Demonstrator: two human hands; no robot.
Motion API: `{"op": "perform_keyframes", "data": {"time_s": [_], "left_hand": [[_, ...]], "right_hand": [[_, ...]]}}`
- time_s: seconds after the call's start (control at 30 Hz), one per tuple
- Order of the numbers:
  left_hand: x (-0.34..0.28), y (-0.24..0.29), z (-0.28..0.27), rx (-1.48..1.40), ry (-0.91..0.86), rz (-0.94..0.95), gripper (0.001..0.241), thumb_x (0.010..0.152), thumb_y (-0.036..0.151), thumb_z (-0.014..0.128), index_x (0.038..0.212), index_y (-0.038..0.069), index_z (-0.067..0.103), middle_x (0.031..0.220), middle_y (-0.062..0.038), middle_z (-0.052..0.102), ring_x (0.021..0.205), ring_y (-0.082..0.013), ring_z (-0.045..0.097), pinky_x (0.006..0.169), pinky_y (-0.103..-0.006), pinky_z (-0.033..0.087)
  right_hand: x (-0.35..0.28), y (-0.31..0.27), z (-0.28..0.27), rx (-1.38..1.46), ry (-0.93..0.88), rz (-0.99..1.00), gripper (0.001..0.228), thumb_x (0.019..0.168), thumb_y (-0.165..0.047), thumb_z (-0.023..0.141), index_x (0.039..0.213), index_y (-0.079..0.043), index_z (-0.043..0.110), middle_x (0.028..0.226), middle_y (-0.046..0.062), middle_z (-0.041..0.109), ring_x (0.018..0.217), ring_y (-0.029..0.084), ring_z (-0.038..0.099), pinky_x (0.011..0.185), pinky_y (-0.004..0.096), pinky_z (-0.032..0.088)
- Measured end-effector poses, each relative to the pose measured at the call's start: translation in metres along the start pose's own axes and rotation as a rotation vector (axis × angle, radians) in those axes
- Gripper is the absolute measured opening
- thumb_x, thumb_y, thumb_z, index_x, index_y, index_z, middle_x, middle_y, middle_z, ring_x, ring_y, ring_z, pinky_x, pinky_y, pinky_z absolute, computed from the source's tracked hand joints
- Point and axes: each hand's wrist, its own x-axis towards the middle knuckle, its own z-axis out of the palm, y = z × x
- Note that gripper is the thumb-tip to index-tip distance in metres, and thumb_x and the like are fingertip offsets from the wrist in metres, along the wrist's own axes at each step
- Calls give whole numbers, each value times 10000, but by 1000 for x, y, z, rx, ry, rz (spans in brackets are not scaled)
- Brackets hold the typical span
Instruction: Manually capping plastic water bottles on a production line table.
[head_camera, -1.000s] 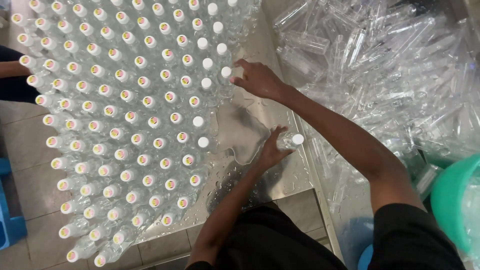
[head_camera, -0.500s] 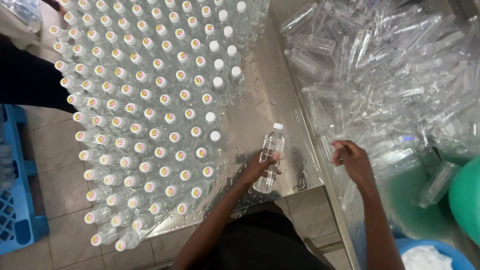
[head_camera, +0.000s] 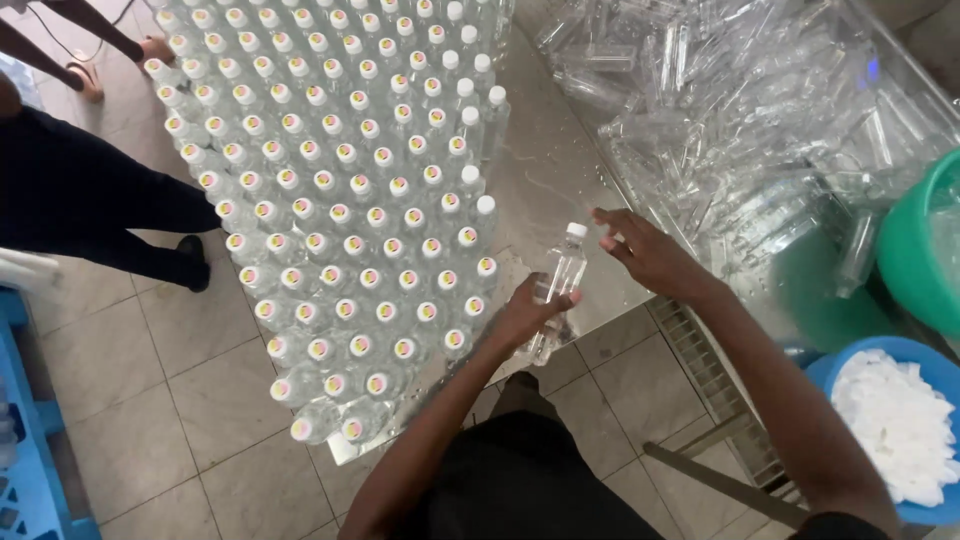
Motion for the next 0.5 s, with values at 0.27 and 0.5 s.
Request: {"op": "perform_keyframes", "data": {"time_s": [0.27,0.5], "left_hand": [[-94,109,-37,397,-203,58,823,835,474,892,1393,-43,576,1099,-222,705,901,-279,756,680,-332,692],[-124,146,-69,837,-111,96,1013,796,727,797,1495,41,537,1306,-309,703,1217,-541,701,1059,-614,563]], "right_hand": [[29,-8,-2,-11,-358,12,688,1162,-551,349,1468,-9,643,1345,289,737,1303,520,651,1097,627,480],[13,-100,-18,12,-441,184,898,1109,-690,243,626,-41,634,480,151,596,559,329,630,751,433,513]]}}
